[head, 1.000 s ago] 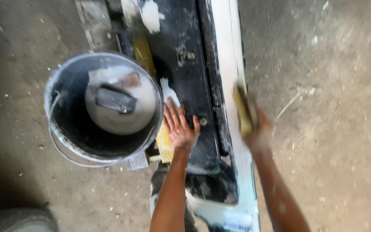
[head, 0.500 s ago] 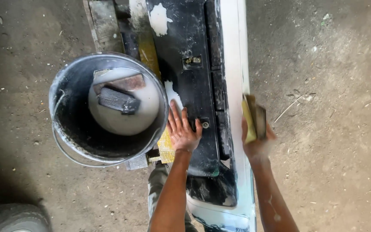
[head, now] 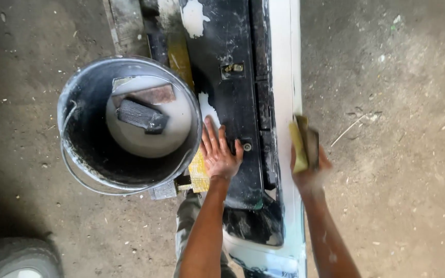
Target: The person sands a white car bumper using a sanding block, working on the surface and edges. They repeatedly dip the sanding block into a bucket of water to wet it and continue sanding different sections of the bumper.
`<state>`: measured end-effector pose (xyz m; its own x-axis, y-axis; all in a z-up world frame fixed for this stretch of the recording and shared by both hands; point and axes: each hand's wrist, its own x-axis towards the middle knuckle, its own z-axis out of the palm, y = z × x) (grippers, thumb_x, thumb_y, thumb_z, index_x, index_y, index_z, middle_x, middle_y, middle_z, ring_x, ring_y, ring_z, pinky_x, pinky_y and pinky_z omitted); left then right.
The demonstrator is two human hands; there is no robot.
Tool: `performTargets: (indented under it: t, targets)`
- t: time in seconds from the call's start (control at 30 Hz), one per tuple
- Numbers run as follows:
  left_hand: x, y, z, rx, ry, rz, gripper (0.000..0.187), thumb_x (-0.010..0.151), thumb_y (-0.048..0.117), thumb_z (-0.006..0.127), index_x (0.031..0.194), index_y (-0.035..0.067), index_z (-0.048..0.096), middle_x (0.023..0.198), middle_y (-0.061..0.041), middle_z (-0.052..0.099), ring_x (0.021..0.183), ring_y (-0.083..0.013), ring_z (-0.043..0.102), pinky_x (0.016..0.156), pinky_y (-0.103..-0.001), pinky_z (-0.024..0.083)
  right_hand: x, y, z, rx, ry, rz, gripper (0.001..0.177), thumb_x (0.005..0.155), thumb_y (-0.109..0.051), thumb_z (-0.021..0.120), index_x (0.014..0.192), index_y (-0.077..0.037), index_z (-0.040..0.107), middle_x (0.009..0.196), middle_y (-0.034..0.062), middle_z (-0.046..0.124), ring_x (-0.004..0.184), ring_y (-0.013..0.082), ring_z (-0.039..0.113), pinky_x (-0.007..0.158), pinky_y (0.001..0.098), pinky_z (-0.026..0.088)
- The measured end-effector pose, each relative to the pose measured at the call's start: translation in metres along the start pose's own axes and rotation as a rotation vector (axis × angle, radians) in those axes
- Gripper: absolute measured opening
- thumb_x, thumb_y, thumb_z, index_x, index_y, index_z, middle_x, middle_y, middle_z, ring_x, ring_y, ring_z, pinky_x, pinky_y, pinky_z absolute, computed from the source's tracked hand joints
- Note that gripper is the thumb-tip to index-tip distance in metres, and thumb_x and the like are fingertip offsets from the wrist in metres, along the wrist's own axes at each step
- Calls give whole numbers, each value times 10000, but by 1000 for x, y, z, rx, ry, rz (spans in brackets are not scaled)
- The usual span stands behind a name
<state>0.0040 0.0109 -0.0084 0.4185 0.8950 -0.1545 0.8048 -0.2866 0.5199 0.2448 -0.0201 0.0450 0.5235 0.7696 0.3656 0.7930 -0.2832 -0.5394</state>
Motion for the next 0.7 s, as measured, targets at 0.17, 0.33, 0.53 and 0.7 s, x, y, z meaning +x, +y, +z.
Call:
performTargets:
  t: [0.17,0.33,0.53,0.7]
  targets:
    - [2,-1,5,24,94,18,649,972,446,541,1488,64,447,1711,-227,93,1567,-446,164,1231,-599,213,27,-9,0,95,5,46,354,1110,-282,711,1280,28,679,1022,149,771,779,182,782,617,296,641]
    - [6,4,-2,-15,104,7,649,976,439,531,1500,64,447,1720,-222,90,1574,-454,180,1247,-590,218,-26,-47,-45,18,-92,114,307,1133,-291,669,1207,5,691,959,123,763,761,156,748,591,278,619]
    - [4,2,-1,19,-14,-21,674,952,459,550,1489,65,441,1694,-238,82,1522,-460,218,1187,-596,225,-21,-19,-27,107,2,-85,305,1142,-251,615,1279,21,638,1134,224,753,719,147,727,564,226,590]
    - [-6,-1,0,-30,-26,-46,666,948,454,560,1499,97,451,1714,-207,89,1528,-443,236,1219,-580,234,60,-33,-2,112,0,-22,240,1164,-258,704,1167,-19,700,957,104,764,820,153,781,671,321,665]
